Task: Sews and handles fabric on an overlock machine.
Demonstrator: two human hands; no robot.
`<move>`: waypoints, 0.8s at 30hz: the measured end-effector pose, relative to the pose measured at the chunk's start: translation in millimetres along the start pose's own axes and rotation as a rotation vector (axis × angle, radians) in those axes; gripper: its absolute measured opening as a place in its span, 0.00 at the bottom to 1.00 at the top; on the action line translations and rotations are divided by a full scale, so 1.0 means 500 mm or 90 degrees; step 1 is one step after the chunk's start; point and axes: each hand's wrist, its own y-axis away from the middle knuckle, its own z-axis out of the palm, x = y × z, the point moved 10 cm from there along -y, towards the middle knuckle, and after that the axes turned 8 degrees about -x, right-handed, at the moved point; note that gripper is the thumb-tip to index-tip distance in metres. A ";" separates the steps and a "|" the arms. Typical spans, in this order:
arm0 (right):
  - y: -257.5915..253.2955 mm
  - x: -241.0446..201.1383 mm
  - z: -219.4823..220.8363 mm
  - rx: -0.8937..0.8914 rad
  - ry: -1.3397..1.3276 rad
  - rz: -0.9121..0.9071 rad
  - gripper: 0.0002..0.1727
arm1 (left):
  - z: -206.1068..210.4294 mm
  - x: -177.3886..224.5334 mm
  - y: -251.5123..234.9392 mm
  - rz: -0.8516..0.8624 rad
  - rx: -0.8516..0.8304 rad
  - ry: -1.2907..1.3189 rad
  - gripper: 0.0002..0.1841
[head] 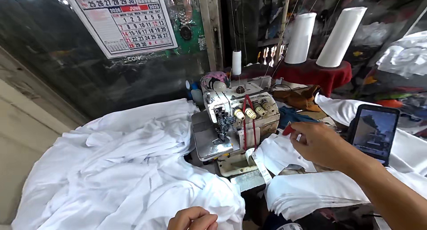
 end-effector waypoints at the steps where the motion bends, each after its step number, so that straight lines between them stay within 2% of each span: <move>1: 0.001 0.004 -0.004 0.003 -0.002 0.012 0.05 | -0.001 0.003 0.001 0.003 0.001 0.000 0.08; 4: -0.002 0.019 -0.002 -0.030 -0.041 0.066 0.04 | -0.007 0.006 0.010 0.002 0.009 -0.007 0.08; 6: 0.005 0.035 0.003 -0.060 -0.127 0.116 0.04 | -0.011 0.002 0.020 -0.007 0.015 -0.010 0.08; 9: 0.015 0.042 -0.008 -0.040 -0.213 0.085 0.06 | -0.012 -0.003 0.032 -0.021 0.018 -0.017 0.08; 18: 0.029 -0.008 -0.108 0.079 0.028 -0.080 0.09 | -0.011 0.017 0.026 -0.020 0.002 -0.033 0.09; 21: 0.021 -0.026 -0.117 0.059 0.053 -0.150 0.09 | -0.005 0.017 0.024 -0.018 -0.004 -0.038 0.09; 24: 0.015 -0.046 -0.128 0.039 0.039 -0.158 0.13 | 0.000 0.020 0.014 -0.009 -0.034 -0.052 0.10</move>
